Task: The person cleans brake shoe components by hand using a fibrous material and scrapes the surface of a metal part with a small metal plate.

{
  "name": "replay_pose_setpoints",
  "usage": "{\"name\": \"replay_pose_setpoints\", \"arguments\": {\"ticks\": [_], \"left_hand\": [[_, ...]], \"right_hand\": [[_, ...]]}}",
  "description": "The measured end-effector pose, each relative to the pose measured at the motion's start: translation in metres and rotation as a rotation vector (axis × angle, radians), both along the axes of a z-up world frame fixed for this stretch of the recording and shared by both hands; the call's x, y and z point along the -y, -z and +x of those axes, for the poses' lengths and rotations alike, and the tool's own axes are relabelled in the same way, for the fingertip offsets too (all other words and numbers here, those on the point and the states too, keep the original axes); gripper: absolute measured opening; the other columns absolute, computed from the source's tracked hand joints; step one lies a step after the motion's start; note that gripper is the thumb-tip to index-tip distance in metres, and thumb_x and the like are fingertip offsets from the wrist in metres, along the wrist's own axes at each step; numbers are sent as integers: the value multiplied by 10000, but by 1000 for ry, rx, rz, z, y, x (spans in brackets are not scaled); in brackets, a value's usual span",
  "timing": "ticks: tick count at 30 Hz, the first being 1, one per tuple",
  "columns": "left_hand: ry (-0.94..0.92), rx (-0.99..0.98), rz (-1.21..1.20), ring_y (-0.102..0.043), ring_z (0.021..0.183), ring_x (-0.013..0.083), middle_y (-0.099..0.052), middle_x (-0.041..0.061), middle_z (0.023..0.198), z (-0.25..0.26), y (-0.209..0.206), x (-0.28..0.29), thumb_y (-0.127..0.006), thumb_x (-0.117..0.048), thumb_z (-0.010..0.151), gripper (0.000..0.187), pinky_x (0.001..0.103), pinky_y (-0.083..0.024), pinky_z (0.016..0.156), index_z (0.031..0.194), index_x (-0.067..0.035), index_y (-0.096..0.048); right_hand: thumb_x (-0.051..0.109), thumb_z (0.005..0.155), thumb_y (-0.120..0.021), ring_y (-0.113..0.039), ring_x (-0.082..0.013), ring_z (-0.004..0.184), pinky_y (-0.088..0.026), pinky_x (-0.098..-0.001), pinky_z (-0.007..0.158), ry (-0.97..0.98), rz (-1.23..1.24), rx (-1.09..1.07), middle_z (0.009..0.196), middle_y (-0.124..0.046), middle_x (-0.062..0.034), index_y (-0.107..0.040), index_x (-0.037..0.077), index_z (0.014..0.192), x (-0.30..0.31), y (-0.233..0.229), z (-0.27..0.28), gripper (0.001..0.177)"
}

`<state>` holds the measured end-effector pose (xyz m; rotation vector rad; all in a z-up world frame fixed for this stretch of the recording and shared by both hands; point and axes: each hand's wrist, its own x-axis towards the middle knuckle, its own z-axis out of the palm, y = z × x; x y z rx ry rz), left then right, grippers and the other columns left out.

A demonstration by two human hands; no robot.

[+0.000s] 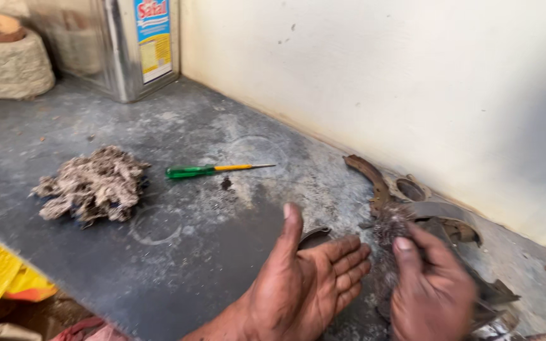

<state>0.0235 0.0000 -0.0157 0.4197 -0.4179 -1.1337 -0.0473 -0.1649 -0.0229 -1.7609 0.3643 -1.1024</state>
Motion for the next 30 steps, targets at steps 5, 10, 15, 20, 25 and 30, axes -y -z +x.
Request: {"name": "replay_pose_setpoints", "arguments": {"ticks": [5,10,15,20,25,30], "left_hand": [[7,-30,156,-255,1571,432,-224,301,1700,14,28,13,-342,-942,775,1249,561,-261,1226,1603,-13,-236],[-50,108,126,-351,1500,394,-322,284,1623,4,80,32,-442,-803,903,1082,532,-313,1204,1618,-7,-276],[-137,183,60,-447,1415,414,-454,321,1549,-21,75,48,-506,-580,1011,845,535,-368,1178,1548,67,-417],[-223,570,326,-359,1502,295,-383,185,1640,-10,19,25,-428,-422,1082,663,464,-286,1220,1640,-96,-284],[-557,978,419,-132,1586,336,-138,249,1695,1,-1,21,-452,-406,1030,806,439,-182,1261,1620,21,-106],[-606,1270,497,-33,1614,375,-68,284,1714,20,1,10,-425,-346,1073,778,436,-105,1281,1610,73,-49]], "right_hand": [[158,978,-692,-708,-214,908,-582,-322,752,76,-39,-182,1099,-745,-163,-768,66,1182,-26,-17,-18,236],[233,972,-710,-734,-219,936,-618,-345,756,66,-524,-336,1106,-740,-126,-785,113,1154,-66,-12,-30,230],[307,965,-728,-759,-224,963,-654,-369,760,221,-656,-485,1114,-736,-90,-802,161,1125,-58,-30,-20,229],[198,953,-677,-772,-256,977,-635,-394,768,113,-290,-282,1085,-740,-128,-727,101,1187,-50,-51,-18,258],[169,924,-687,-763,-235,990,-636,-372,791,-80,-665,-335,1129,-725,-129,-733,120,1186,-66,-17,-30,270],[140,895,-696,-754,-214,1003,-637,-349,814,-284,-961,-465,1174,-710,-130,-740,139,1185,-38,10,-32,293]]}}
